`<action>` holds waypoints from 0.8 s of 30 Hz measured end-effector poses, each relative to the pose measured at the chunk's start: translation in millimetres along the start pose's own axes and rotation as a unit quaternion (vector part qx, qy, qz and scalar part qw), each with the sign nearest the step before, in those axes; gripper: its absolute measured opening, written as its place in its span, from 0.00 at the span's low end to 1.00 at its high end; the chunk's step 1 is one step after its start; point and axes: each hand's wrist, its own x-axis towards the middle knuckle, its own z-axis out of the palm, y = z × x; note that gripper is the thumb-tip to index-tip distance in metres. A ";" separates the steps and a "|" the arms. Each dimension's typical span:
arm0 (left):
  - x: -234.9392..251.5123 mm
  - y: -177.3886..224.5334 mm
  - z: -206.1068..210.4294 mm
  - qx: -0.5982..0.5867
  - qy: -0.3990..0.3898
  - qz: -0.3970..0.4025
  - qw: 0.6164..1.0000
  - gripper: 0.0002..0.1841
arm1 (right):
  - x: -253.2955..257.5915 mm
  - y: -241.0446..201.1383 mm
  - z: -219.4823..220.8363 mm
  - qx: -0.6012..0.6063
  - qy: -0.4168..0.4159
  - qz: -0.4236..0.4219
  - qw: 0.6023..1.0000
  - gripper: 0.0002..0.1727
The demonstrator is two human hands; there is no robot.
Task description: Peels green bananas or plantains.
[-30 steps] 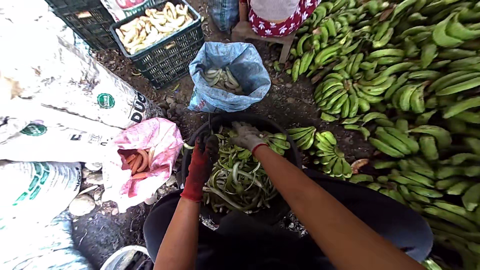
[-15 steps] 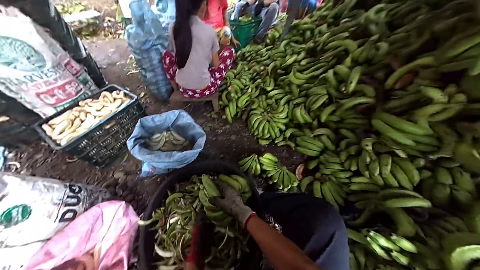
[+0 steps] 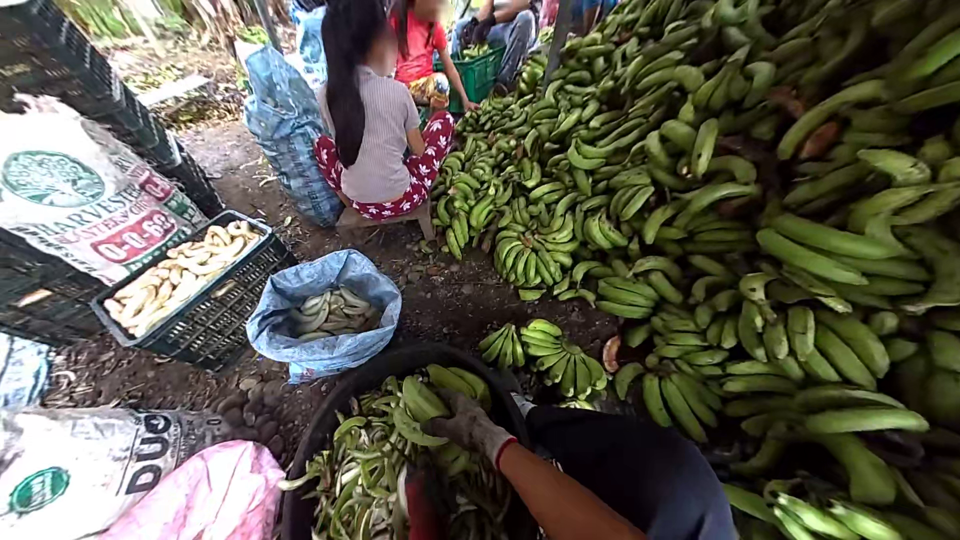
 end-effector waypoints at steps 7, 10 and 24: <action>55.4 -69.2 11.6 -0.127 0.067 0.063 0.988 0.20 | -5.0 2.1 8.7 0.150 0.085 0.067 0.983 0.43; 53.9 -70.7 17.2 -0.009 0.116 0.069 0.991 0.22 | -29.6 -2.3 8.9 0.230 0.183 0.105 0.950 0.42; 71.0 -74.9 22.5 0.018 0.140 -0.056 0.988 0.31 | -30.8 13.1 3.6 0.372 0.162 0.048 0.913 0.21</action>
